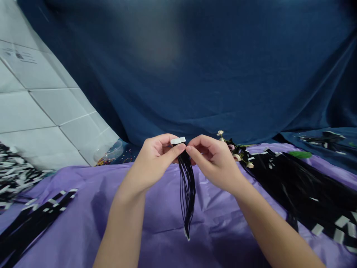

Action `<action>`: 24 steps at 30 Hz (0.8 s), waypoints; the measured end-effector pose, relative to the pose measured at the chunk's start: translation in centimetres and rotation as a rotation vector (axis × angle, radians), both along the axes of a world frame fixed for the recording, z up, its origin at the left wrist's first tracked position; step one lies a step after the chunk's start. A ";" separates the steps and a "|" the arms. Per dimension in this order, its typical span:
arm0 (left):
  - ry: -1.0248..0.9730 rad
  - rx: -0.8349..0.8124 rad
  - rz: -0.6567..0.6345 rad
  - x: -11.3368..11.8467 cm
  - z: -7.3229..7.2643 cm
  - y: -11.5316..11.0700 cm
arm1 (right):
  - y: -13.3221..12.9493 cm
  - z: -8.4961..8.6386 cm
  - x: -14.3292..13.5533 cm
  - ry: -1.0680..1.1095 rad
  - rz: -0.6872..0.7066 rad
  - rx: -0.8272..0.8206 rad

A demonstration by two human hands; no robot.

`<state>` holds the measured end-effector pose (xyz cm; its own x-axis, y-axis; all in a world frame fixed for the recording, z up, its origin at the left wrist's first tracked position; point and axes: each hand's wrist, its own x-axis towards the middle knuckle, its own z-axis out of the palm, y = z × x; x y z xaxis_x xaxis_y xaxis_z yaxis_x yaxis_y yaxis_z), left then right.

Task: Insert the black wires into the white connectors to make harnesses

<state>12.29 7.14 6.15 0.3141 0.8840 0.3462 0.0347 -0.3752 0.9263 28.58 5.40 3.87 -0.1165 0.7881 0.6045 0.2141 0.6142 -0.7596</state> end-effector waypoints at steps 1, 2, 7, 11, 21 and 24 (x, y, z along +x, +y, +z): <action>0.017 0.009 0.007 0.0 0.0 0.0 | -0.1 0.1 0.1 -0.016 0.002 0.006; 0.035 0.019 0.013 -0.1 0.0 0.0 | -0.1 0.1 0.1 -0.033 0.005 0.014; 0.120 0.083 0.055 0.0 0.0 -0.2 | -0.3 0.3 0.3 -0.194 -0.044 0.154; 0.185 0.155 0.079 0.3 0.1 -0.3 | -0.2 0.2 0.6 -0.307 -0.060 0.206; 0.082 0.096 0.085 0.5 -0.3 0.0 | 0.7 -0.1 0.7 -0.217 0.011 0.096; 0.038 0.053 0.088 0.6 -0.2 -0.1 | 0.5 0.0 0.5 -0.215 -0.005 0.155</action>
<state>12.91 7.06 5.95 0.2500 0.8893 0.3830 0.1044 -0.4180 0.9025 29.13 5.88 3.88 -0.2517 0.6886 0.6800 0.3632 0.7185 -0.5932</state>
